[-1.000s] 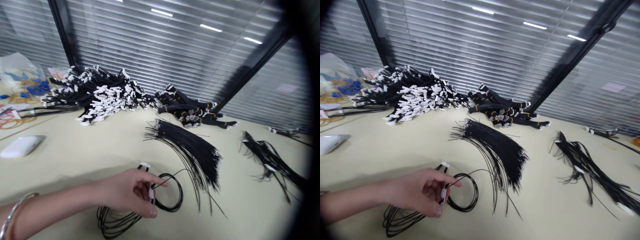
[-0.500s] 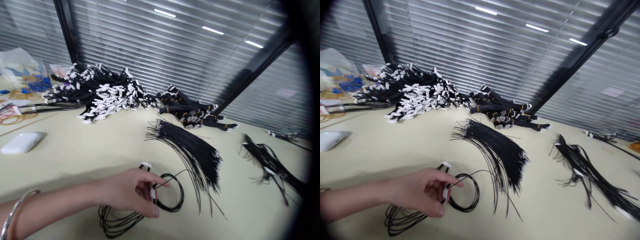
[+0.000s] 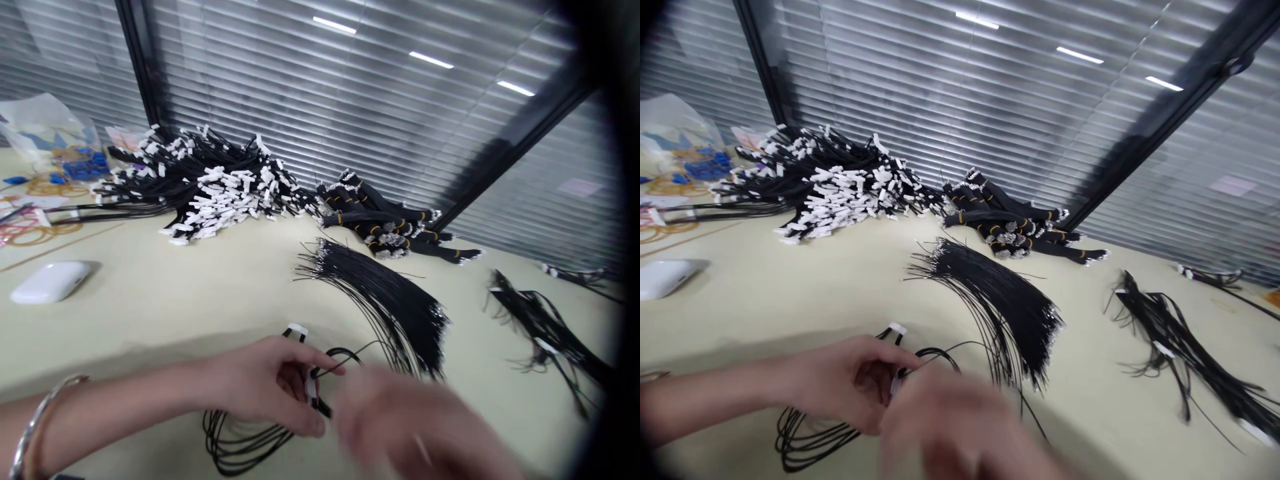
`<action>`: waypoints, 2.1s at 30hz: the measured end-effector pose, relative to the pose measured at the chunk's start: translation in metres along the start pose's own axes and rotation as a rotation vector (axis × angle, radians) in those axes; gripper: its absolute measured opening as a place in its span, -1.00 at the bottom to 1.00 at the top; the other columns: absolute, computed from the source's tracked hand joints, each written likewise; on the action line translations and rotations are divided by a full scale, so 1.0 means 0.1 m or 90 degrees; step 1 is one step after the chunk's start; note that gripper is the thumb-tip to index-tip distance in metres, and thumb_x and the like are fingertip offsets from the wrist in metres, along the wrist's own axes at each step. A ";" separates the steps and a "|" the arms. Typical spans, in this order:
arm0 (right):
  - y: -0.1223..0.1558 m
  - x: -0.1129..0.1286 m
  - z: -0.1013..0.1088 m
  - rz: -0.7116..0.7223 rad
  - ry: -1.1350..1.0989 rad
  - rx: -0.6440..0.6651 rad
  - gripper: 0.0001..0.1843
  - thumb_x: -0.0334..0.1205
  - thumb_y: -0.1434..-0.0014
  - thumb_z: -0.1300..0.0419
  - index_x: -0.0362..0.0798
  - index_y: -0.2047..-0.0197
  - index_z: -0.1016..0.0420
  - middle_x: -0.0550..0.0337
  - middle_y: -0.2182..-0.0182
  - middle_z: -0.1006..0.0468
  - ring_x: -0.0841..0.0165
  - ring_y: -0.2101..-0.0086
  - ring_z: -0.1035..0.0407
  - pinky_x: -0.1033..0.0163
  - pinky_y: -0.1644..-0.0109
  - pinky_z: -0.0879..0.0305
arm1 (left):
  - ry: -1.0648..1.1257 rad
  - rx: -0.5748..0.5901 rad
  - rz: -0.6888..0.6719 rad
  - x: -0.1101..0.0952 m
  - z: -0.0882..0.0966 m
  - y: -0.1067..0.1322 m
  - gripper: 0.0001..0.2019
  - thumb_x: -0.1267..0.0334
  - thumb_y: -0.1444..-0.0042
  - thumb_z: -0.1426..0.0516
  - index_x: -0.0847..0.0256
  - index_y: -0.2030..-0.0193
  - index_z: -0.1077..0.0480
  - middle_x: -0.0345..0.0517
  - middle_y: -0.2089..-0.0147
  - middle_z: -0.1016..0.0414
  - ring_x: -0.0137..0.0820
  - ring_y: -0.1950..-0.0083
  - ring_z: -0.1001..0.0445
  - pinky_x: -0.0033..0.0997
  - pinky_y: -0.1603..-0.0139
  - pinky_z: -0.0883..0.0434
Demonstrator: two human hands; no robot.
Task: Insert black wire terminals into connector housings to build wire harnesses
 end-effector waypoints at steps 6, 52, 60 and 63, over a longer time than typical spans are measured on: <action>-0.40 -1.25 0.34 -0.158 0.344 -0.163 -0.91 -0.31 -0.21 -0.13 -0.08 0.21 -0.44 0.07 0.25 -0.48 0.20 0.14 -0.32 -0.03 0.00 -0.24 | -0.001 -0.003 0.033 0.03 -0.01 0.01 -0.34 0.14 0.15 -0.35 0.01 -0.17 -0.33 -0.21 0.31 -0.42 -0.48 0.37 -0.39 -0.46 0.29 -0.38; 0.15 -0.23 -0.28 0.011 0.326 -0.046 -0.71 -0.51 -0.29 0.13 -0.14 0.07 -0.35 0.07 0.28 -0.40 0.28 0.31 -0.18 0.16 0.22 -0.11 | 0.020 0.013 0.016 -0.08 -0.01 0.03 -0.56 0.24 0.07 -0.30 0.06 -0.02 -0.43 -0.24 0.30 -0.38 -0.45 0.32 -0.36 -0.46 0.27 -0.33; 0.10 -0.17 -0.28 0.038 0.337 -0.049 -0.72 -0.53 -0.29 0.15 -0.20 0.11 -0.35 0.06 0.30 -0.41 0.29 0.32 -0.17 0.15 0.25 -0.10 | 0.030 0.012 0.019 -0.08 -0.01 0.02 -0.55 0.24 0.08 -0.30 0.12 -0.02 -0.42 -0.21 0.28 -0.37 -0.44 0.31 -0.36 -0.45 0.26 -0.34; 0.10 -0.18 -0.30 0.027 0.346 -0.031 -0.72 -0.54 -0.27 0.13 -0.19 0.14 -0.36 0.08 0.30 -0.42 0.29 0.31 -0.18 0.14 0.23 -0.10 | 0.030 0.013 0.018 -0.07 -0.02 0.02 -0.58 0.24 0.08 -0.30 0.13 0.02 -0.43 -0.21 0.28 -0.37 -0.43 0.30 -0.36 -0.45 0.26 -0.34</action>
Point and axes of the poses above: each hand's wrist, its own y-axis away from the middle knuckle, its own z-axis out of the back of the hand, x = y × z, the point moved 4 cm from there along -y, towards the middle knuckle
